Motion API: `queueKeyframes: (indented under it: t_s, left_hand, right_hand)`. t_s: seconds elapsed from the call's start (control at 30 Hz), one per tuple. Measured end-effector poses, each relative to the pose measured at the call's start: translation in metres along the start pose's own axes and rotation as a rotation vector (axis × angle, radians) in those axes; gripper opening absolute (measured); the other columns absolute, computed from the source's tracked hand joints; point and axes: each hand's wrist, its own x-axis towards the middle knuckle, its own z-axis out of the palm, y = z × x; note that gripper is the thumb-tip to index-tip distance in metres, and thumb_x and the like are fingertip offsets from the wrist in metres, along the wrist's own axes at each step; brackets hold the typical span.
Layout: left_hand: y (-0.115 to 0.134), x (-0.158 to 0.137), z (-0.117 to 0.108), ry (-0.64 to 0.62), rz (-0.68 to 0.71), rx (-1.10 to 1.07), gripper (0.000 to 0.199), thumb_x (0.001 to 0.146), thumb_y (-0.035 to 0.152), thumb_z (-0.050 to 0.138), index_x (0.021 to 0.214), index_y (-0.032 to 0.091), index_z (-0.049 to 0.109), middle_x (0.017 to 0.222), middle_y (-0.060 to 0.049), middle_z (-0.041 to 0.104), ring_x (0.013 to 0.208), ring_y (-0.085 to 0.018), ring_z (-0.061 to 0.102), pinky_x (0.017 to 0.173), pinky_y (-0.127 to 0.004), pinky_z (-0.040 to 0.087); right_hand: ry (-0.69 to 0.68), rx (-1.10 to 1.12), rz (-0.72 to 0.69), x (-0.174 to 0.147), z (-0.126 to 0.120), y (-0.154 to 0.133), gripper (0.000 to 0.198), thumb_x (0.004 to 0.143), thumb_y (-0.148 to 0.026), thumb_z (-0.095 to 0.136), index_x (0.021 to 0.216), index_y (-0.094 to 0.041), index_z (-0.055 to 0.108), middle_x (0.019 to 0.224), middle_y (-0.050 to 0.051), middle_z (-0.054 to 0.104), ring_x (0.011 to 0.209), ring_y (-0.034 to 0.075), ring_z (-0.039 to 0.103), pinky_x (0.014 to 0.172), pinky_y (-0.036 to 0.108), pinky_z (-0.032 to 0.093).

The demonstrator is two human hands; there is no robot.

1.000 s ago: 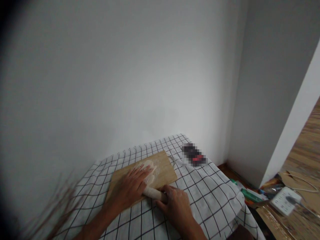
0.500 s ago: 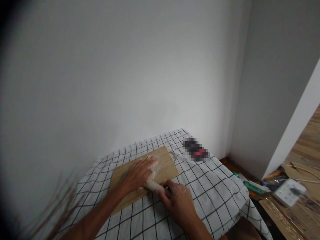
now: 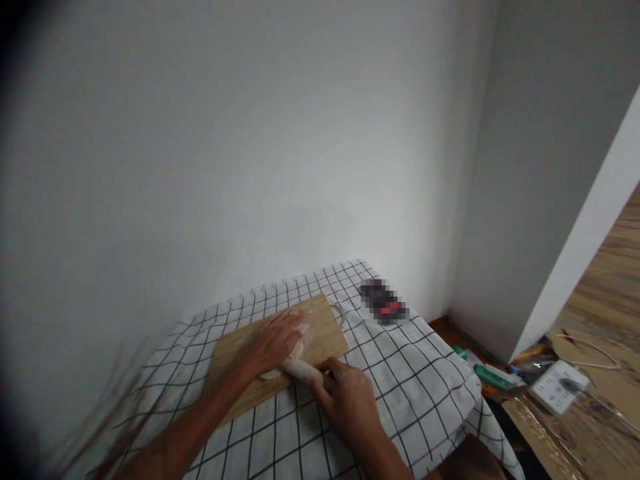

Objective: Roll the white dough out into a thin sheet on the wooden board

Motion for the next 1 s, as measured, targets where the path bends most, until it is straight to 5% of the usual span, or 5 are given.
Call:
queueKeyframes:
  t_s: [0.43, 0.73, 1.0]
  left_hand:
    - [0.002, -0.041, 0.009, 0.095, -0.022, 0.014, 0.047, 0.1, 0.033, 0.039, 0.146, 0.03, 0.047, 0.155, -0.002, 0.045, 0.142, -0.022, 0.042, 0.119, -0.043, 0.034]
    - [-0.001, 0.0, 0.004, -0.019, -0.008, -0.081, 0.047, 0.1, 0.034, 0.033, 0.142, 0.023, 0.052, 0.15, -0.004, 0.052, 0.142, -0.02, 0.043, 0.121, -0.04, 0.029]
    - [-0.006, 0.023, 0.016, 0.032, 0.009, -0.119, 0.049, 0.101, 0.034, 0.028, 0.142, 0.018, 0.053, 0.146, -0.006, 0.056, 0.139, -0.018, 0.046, 0.122, -0.036, 0.026]
  right_hand:
    - [-0.032, 0.005, -0.058, -0.004, 0.0, 0.002, 0.021, 0.089, -0.045, 0.062, 0.096, -0.027, 0.072, 0.088, 0.0, 0.074, 0.079, 0.018, 0.068, 0.066, 0.024, 0.042]
    - [-0.023, -0.031, -0.003, -0.001, 0.001, 0.0, 0.025, 0.091, -0.046, 0.058, 0.101, -0.028, 0.072, 0.084, 0.001, 0.075, 0.074, 0.019, 0.069, 0.063, 0.025, 0.041]
    - [-0.023, -0.004, 0.01, 0.003, -0.003, -0.001, 0.028, 0.093, -0.047, 0.055, 0.099, -0.025, 0.072, 0.071, 0.001, 0.071, 0.065, 0.018, 0.066, 0.057, 0.024, 0.039]
